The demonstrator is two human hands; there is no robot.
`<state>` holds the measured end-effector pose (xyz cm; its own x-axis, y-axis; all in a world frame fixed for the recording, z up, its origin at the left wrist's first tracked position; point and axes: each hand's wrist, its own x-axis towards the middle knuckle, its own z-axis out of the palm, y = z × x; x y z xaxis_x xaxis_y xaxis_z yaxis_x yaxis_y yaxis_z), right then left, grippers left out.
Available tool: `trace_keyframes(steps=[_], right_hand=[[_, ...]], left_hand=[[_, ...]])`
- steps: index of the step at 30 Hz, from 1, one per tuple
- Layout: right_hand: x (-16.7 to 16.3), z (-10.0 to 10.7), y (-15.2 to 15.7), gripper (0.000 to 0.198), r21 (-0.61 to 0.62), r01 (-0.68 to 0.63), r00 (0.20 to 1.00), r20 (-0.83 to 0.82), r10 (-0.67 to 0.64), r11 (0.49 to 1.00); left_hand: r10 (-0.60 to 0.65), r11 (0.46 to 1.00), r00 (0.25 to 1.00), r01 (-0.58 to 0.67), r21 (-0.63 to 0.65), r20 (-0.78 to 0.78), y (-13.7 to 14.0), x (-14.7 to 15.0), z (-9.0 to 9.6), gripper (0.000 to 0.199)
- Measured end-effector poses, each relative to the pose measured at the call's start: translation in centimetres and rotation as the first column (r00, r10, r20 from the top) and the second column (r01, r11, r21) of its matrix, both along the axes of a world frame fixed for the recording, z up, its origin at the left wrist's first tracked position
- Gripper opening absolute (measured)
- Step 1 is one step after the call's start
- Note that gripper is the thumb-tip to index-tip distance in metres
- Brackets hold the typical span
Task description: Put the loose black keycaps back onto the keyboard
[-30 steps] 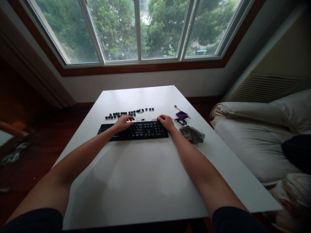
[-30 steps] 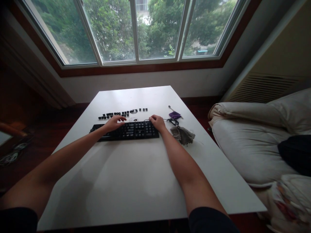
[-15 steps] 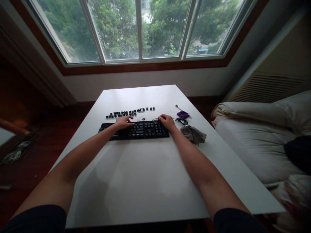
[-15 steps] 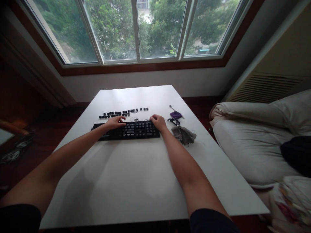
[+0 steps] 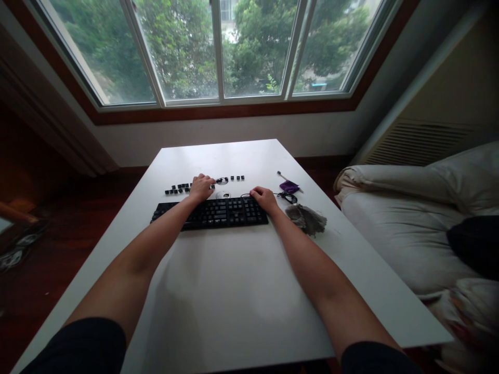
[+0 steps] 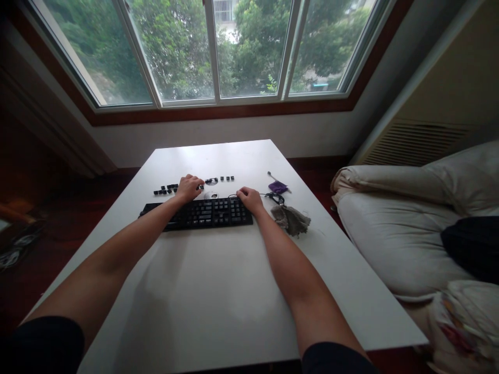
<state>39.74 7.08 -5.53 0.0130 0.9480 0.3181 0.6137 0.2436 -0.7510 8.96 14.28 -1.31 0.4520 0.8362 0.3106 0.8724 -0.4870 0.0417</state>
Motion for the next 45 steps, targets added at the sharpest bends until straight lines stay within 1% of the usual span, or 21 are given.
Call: trace_keyframes(steps=[5, 9, 13, 17, 19, 21, 24, 26, 32, 37, 41, 43, 45], right_hand=[[0.0, 0.0, 0.0, 0.030, -0.010, 0.013, 1.000, -0.002, -0.013, 1.000], [0.0, 0.1, -0.1, 0.030, -0.002, 0.011, 1.000, -0.007, -0.011, 1.000], [0.0, 0.0, -0.1, 0.030, 0.003, 0.009, 1.000, -0.012, -0.009, 1.000], [0.0, -0.2, 0.1, 0.031, 0.006, 0.011, 1.000, -0.013, -0.011, 1.000], [0.0, -0.3, 0.2, 0.031, 0.009, 0.014, 1.000, -0.012, -0.014, 1.000], [0.0, -0.4, 0.3, 0.030, 0.009, 0.019, 1.000, -0.007, -0.018, 1.000], [0.0, -0.4, 0.3, 0.030, 0.012, 0.017, 1.000, 0.000, -0.017, 1.000], [0.0, -0.3, 0.3, 0.030, 0.018, 0.011, 1.000, -0.001, -0.011, 1.000], [0.1, -0.2, 0.1, 0.030, 0.009, 0.009, 1.000, -0.003, -0.009, 1.000], [0.0, -0.1, 0.0, 0.030, 0.008, 0.007, 1.000, -0.005, -0.007, 1.000], [0.0, -0.1, 0.0, 0.031, 0.005, 0.003, 1.000, -0.008, -0.003, 1.000], [0.0, -0.2, 0.0, 0.031, 0.003, 0.004, 1.000, -0.007, -0.004, 1.000], [0.1, -0.2, 0.1, 0.031, 0.004, 0.006, 1.000, -0.001, -0.006, 1.000]], left_hand=[[-0.017, 1.000, 0.999, 0.016, -0.015, -0.042, 0.7, 1.0, -0.4, 0.030], [-0.044, 0.999, 0.999, 0.044, -0.022, -0.015, 0.7, 0.8, -0.1, 0.030], [-0.075, 0.996, 0.995, 0.077, -0.041, 0.062, 0.5, -0.7, 1.1, 0.030], [-0.136, 0.980, 0.983, 0.152, -0.132, 0.120, -0.5, -3.4, 2.6, 0.028], [-0.161, 0.962, 0.975, 0.190, -0.196, 0.154, -1.4, -4.6, 3.2, 0.028], [-0.194, 0.928, 0.963, 0.242, -0.283, 0.185, -2.4, -5.3, 3.5, 0.032], [-0.235, 0.869, 0.951, 0.297, -0.396, 0.199, -3.7, -5.7, 3.6, 0.036], [-0.246, 0.851, 0.951, 0.304, -0.428, 0.187, -4.2, -5.5, 3.4, 0.035], [-0.267, 0.871, 0.955, 0.296, -0.393, 0.127, -4.7, -5.1, 3.1, 0.040], [-0.258, 0.865, 0.960, 0.279, -0.417, 0.108, -4.8, -5.0, 3.2, 0.040], [-0.238, 0.898, 0.971, 0.230, -0.374, 0.025, -5.4, -4.5, 3.2, 0.036], [-0.243, 0.915, 0.970, 0.223, -0.335, -0.018, -5.7, -4.1, 3.2, 0.036], [-0.253, 0.921, 0.967, 0.227, -0.317, -0.043, -5.9, -3.8, 3.2, 0.037]])
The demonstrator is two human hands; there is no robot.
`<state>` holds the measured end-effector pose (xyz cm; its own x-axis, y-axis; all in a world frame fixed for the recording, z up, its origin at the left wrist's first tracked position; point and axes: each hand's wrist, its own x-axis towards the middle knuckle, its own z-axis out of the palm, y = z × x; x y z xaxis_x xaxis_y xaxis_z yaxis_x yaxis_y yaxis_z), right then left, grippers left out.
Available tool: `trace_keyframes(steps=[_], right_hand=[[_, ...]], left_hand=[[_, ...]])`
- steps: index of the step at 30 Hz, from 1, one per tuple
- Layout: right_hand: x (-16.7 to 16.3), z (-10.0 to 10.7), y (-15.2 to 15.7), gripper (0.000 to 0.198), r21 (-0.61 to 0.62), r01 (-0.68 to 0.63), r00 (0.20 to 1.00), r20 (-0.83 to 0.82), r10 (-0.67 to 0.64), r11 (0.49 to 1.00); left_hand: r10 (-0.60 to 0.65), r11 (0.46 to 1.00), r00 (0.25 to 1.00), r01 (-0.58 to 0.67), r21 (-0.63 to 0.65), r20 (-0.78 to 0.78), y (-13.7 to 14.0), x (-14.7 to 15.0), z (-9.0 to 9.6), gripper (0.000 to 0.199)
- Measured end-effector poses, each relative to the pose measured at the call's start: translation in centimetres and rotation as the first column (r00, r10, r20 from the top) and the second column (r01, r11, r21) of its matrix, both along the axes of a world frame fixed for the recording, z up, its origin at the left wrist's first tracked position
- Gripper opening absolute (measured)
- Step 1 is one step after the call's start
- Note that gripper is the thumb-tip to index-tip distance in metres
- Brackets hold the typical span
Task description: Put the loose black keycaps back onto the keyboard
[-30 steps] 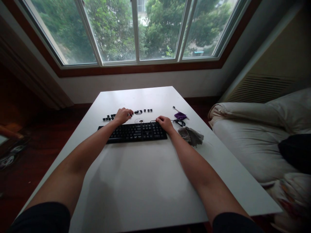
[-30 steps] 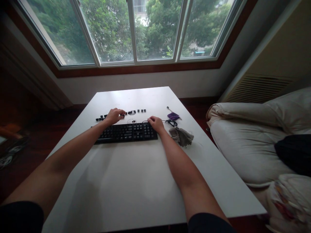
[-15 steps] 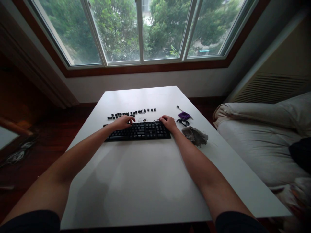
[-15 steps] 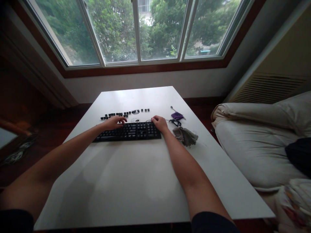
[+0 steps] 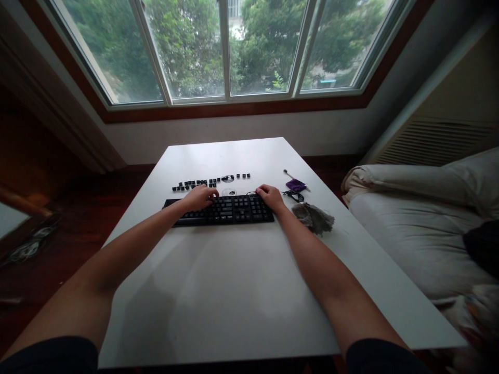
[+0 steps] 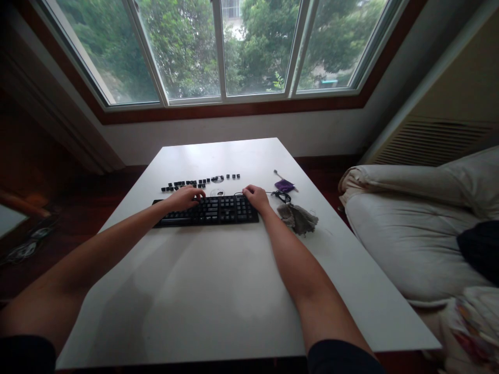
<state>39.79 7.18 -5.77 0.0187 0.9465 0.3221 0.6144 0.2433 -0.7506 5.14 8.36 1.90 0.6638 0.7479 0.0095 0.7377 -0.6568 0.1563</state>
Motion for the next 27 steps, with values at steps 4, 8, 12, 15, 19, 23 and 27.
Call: trace_keyframes(steps=[4, 8, 12, 15, 19, 23, 27], right_hand=[[0.0, -0.1, 0.1, 0.031, -0.002, 0.001, 1.000, 0.003, -0.001, 1.000], [-0.1, 0.2, -0.1, 0.031, -0.008, 0.003, 1.000, 0.002, -0.003, 1.000], [-0.1, 0.3, -0.2, 0.032, -0.004, 0.005, 1.000, 0.002, -0.005, 1.000], [-0.1, 0.3, -0.2, 0.032, -0.004, 0.000, 1.000, 0.003, 0.000, 1.000], [-0.1, 0.1, 0.0, 0.032, 0.003, 0.000, 1.000, 0.012, 0.000, 1.000], [0.0, 0.0, 0.0, 0.032, 0.004, 0.006, 1.000, 0.012, -0.006, 1.000], [0.1, 0.1, 0.1, 0.032, -0.011, 0.006, 1.000, -0.001, -0.006, 1.000]], left_hand=[[0.010, 0.998, 0.999, -0.008, -0.062, 0.034, 0.3, -0.3, -0.2, 0.042], [0.061, 0.997, 0.990, -0.053, -0.064, 0.130, 1.4, -1.4, -0.9, 0.041], [0.202, 0.976, 0.973, -0.191, -0.104, 0.110, 2.1, -2.3, -1.9, 0.042], [0.302, 0.937, 0.949, -0.279, -0.208, 0.087, 2.2, -2.6, -2.5, 0.049], [0.357, 0.924, 0.933, -0.345, -0.163, 0.047, 1.6, -2.4, -2.8, 0.051], [0.336, 0.941, 0.940, -0.334, -0.053, 0.050, 1.0, -2.3, -2.8, 0.059], [0.309, 0.949, 0.950, -0.304, -0.083, 0.055, 1.3, -2.2, -2.6, 0.053]])
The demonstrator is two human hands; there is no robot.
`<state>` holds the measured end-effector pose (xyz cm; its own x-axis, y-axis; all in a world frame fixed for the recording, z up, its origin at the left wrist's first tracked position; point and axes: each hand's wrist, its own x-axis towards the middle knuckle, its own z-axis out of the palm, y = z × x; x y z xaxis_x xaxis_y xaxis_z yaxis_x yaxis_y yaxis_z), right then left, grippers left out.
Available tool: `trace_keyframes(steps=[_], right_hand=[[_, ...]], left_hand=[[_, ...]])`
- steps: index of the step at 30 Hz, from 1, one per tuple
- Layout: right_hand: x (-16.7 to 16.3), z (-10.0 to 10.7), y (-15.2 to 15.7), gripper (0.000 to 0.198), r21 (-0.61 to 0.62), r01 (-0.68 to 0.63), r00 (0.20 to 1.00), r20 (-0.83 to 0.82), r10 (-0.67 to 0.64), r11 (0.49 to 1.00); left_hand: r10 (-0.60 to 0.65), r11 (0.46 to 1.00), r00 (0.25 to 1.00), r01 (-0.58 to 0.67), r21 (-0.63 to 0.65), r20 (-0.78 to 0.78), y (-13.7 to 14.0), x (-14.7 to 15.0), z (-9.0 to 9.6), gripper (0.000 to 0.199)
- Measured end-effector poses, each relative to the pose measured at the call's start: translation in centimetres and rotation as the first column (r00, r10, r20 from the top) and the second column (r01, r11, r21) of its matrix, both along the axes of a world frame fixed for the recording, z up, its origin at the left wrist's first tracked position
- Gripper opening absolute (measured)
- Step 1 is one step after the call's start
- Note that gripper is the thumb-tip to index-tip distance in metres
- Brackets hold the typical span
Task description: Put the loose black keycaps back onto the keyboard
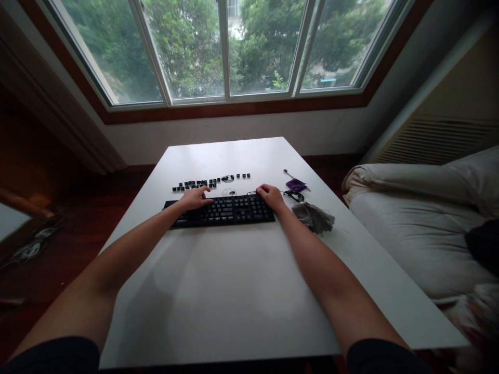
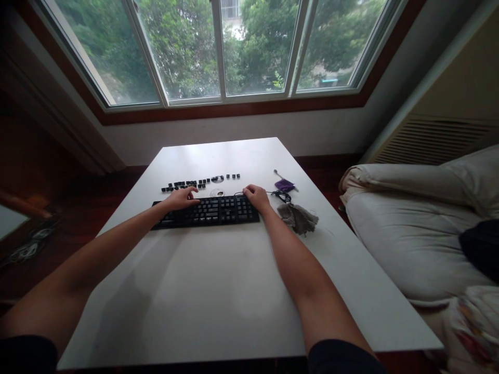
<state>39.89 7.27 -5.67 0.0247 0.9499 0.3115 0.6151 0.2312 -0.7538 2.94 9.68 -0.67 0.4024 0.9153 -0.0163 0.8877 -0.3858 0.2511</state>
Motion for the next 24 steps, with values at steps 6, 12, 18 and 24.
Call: trace_keyframes(steps=[6, 12, 18, 24], right_hand=[[0.1, 0.1, 0.0, 0.031, 0.003, 0.004, 1.000, -0.003, -0.004, 1.000], [-0.1, 0.4, -0.3, 0.031, -0.018, 0.005, 1.000, -0.003, -0.005, 1.000], [-0.1, 0.3, -0.2, 0.031, 0.001, -0.005, 1.000, -0.015, 0.005, 1.000], [-0.2, 0.5, -0.3, 0.030, -0.014, 0.005, 1.000, -0.016, -0.005, 1.000]], left_hand=[[-0.022, 0.966, 0.999, 0.011, 0.260, 0.040, 1.7, 1.9, 0.2, 0.030], [0.007, 0.923, 0.997, 0.021, 0.385, -0.072, 3.5, 3.7, -0.1, 0.024], [0.002, 0.924, 0.998, 0.020, 0.381, -0.058, 4.4, 4.0, -0.3, 0.022], [-0.014, 0.932, 0.998, 0.035, 0.361, -0.061, 3.9, 4.9, -0.1, 0.019]])
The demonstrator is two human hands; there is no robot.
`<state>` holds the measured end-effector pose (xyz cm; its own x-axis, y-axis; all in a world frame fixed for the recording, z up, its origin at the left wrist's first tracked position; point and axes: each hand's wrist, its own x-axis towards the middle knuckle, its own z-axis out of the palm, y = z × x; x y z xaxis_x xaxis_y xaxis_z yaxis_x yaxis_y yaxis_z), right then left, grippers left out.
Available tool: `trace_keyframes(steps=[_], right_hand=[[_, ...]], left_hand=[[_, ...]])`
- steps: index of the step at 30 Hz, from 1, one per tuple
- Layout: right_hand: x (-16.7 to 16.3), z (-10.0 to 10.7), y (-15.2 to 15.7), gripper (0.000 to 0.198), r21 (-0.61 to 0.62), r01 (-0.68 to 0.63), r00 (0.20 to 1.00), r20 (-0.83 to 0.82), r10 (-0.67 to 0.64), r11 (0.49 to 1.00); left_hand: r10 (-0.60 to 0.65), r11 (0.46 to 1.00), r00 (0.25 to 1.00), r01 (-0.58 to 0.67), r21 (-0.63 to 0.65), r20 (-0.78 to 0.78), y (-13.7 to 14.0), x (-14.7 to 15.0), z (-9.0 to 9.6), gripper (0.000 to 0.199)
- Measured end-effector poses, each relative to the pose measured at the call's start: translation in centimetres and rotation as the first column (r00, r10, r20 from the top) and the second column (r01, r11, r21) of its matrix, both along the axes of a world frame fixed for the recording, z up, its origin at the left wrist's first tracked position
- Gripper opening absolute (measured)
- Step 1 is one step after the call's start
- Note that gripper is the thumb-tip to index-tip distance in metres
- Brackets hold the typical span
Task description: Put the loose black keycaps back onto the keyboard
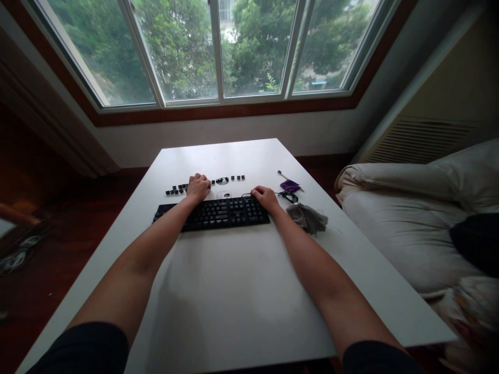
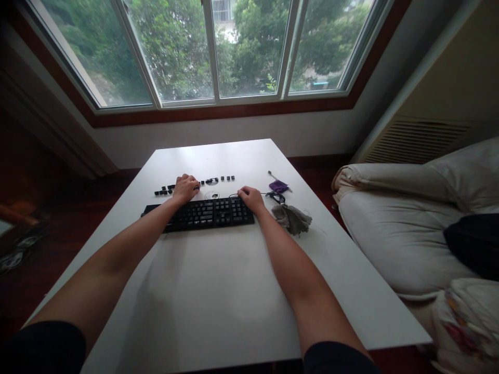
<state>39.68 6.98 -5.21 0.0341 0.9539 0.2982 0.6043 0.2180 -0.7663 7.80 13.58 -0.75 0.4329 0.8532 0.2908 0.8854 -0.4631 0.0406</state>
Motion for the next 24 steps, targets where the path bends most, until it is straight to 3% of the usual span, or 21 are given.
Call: trace_keyframes(steps=[7, 15, 19, 24], right_hand=[[0.0, -0.2, 0.1, 0.030, 0.007, -0.002, 1.000, 0.007, 0.002, 1.000], [0.2, -0.2, 0.1, 0.031, -0.001, 0.000, 1.000, 0.015, 0.000, 1.000], [0.2, -0.4, 0.2, 0.031, 0.012, -0.008, 1.000, 0.010, 0.007, 1.000], [0.3, -0.5, 0.2, 0.031, 0.022, -0.016, 1.000, -0.005, 0.016, 1.000]], left_hand=[[-0.021, 1.000, 0.998, 0.020, 0.019, 0.051, -0.6, -1.2, 1.4, 0.020], [-0.126, 0.961, 0.992, 0.129, -0.246, 0.026, -2.8, -6.1, 3.1, 0.020], [-0.129, 0.924, 0.990, 0.143, -0.356, 0.063, -4.2, -6.6, 2.6, 0.024], [-0.112, 0.910, 0.991, 0.134, -0.392, 0.079, -4.6, -6.5, 2.1, 0.026]])
